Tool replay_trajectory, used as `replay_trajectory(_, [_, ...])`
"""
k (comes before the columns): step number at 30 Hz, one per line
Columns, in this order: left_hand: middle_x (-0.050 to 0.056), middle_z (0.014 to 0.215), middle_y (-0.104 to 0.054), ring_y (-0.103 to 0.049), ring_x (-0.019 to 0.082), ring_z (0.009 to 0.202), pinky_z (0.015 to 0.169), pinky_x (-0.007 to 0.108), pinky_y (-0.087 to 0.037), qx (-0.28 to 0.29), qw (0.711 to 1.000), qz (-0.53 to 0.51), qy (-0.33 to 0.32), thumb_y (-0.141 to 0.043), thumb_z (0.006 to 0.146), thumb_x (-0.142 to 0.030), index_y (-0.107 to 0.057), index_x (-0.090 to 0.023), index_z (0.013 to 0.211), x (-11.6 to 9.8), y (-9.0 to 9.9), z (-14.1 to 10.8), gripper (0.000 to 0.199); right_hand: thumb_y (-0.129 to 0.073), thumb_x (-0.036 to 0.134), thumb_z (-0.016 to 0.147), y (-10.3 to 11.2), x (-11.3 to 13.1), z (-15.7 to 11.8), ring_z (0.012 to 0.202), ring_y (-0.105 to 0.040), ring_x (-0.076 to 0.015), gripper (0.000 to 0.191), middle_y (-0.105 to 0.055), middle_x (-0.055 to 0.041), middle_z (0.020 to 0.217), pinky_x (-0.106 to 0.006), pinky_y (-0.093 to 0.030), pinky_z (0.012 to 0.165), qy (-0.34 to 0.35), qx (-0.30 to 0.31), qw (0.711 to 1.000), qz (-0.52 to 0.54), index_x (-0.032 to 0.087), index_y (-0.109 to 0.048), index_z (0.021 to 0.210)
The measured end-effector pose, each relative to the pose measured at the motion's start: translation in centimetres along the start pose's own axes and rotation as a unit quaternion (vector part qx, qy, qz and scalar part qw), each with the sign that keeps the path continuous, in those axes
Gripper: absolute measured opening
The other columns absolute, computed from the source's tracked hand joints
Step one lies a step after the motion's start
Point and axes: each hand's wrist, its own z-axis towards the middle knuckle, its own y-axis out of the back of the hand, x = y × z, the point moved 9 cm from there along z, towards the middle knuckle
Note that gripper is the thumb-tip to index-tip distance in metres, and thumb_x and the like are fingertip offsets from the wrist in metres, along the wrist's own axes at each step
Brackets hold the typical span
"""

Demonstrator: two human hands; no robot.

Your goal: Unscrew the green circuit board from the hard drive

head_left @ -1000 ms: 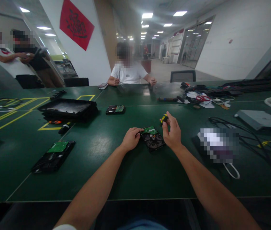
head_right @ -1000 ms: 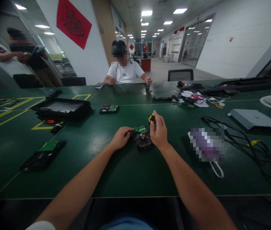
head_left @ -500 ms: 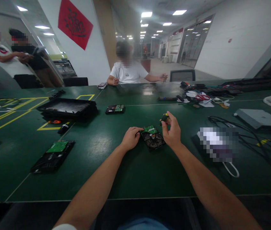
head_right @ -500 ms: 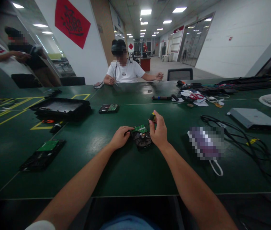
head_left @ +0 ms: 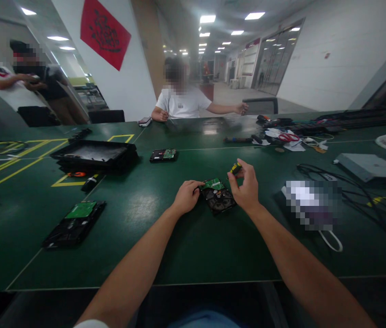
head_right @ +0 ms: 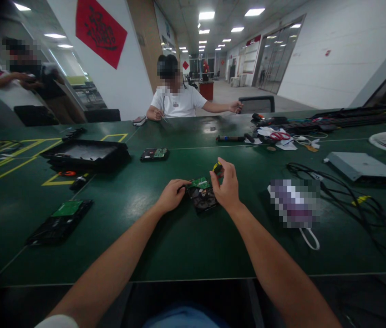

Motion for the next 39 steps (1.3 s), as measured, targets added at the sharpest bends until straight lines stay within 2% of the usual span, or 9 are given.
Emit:
replay_trajectory(3, [0.006, 0.125, -0.074, -0.062, 0.027, 0.121, 0.111, 0.046, -0.049, -0.004, 1.000, 0.001, -0.003, -0.054, 0.096, -0.009, -0.073, -0.024, 0.127, -0.2, 0.1, -0.1, 0.039, -0.065, 0.041, 0.098, 0.1, 0.3, 0.1, 0.095, -0.069, -0.0245, 0.055, -0.063, -0.0137, 0.130, -0.047, -0.066, 0.086, 0.003, 0.003, 1.000, -0.012, 0.027, -0.049, 0.150])
replay_trajectory(8, [0.006, 0.125, -0.074, -0.062, 0.026, 0.120, 0.110, 0.046, -0.049, -0.003, 1.000, -0.001, 0.008, -0.053, 0.098, -0.009, -0.074, -0.024, 0.126, 0.0, 0.0, -0.1, 0.038, -0.050, 0.036, 0.106, -0.8, 0.2, -0.1, 0.112, -0.070, -0.0273, 0.057, -0.061, -0.0150, 0.142, -0.052, -0.062, 0.100, -0.002, 0.038, 0.999, 0.030, 0.027, -0.036, 0.160])
replay_trajectory(10, [0.006, 0.124, -0.074, -0.063, 0.026, 0.120, 0.110, 0.045, -0.050, -0.002, 1.000, -0.003, 0.012, -0.051, 0.099, -0.010, -0.074, -0.025, 0.125, 0.0, 0.0, 0.0, 0.038, -0.052, 0.038, 0.105, -0.9, 0.1, -0.2, 0.110, -0.071, -0.0276, 0.057, -0.062, -0.0148, 0.140, -0.052, -0.063, 0.098, -0.005, 0.033, 0.999, 0.029, 0.028, -0.037, 0.160])
replay_trajectory(15, [0.006, 0.121, -0.074, -0.064, 0.026, 0.118, 0.108, 0.045, -0.050, -0.014, 1.000, -0.008, 0.007, -0.052, 0.102, -0.015, -0.075, -0.025, 0.122, 0.1, 0.0, 0.1, 0.032, -0.063, 0.043, 0.100, -0.3, 0.1, -0.1, 0.088, -0.069, -0.0245, 0.059, -0.065, -0.0137, 0.127, -0.051, -0.064, 0.089, -0.002, 0.014, 1.000, -0.017, 0.026, -0.046, 0.154])
replay_trajectory(22, [0.006, 0.121, -0.074, -0.065, 0.025, 0.117, 0.109, 0.044, -0.051, -0.030, 0.999, -0.016, 0.016, -0.057, 0.102, -0.019, -0.074, -0.024, 0.122, 0.6, 0.0, 0.1, 0.027, -0.053, 0.036, 0.105, -0.6, 0.4, 0.0, 0.111, -0.070, -0.0270, 0.058, -0.064, -0.0147, 0.137, -0.050, -0.062, 0.099, 0.000, 0.032, 0.999, 0.006, 0.026, -0.038, 0.160])
replay_trajectory(30, [0.007, 0.118, -0.075, -0.066, 0.026, 0.116, 0.107, 0.045, -0.052, -0.041, 0.999, -0.019, 0.011, -0.059, 0.101, -0.019, -0.073, -0.024, 0.123, 0.3, 0.4, 0.0, 0.026, -0.063, 0.037, 0.100, -0.2, 0.3, -0.1, 0.098, -0.071, -0.0254, 0.059, -0.065, -0.0134, 0.132, -0.048, -0.065, 0.089, 0.018, 0.008, 1.000, -0.007, 0.028, -0.046, 0.155])
replay_trajectory(36, [0.007, 0.119, -0.075, -0.065, 0.025, 0.116, 0.107, 0.044, -0.052, -0.043, 0.999, -0.024, 0.017, -0.057, 0.101, -0.018, -0.073, -0.024, 0.124, 0.6, 0.3, 0.0, 0.028, -0.054, 0.032, 0.104, -0.3, 0.5, 0.0, 0.101, -0.070, -0.0237, 0.056, -0.065, -0.0125, 0.132, -0.048, -0.062, 0.097, 0.017, 0.018, 1.000, -0.007, 0.029, -0.041, 0.159])
replay_trajectory(39, [0.007, 0.120, -0.075, -0.066, 0.025, 0.117, 0.108, 0.044, -0.052, -0.045, 0.999, -0.023, 0.017, -0.056, 0.101, -0.015, -0.073, -0.023, 0.124, 0.7, 0.3, 0.0, 0.030, -0.056, 0.033, 0.103, -0.2, 0.6, 0.1, 0.100, -0.070, -0.0240, 0.056, -0.065, -0.0124, 0.130, -0.048, -0.063, 0.094, 0.014, 0.013, 1.000, -0.009, 0.028, -0.043, 0.158])
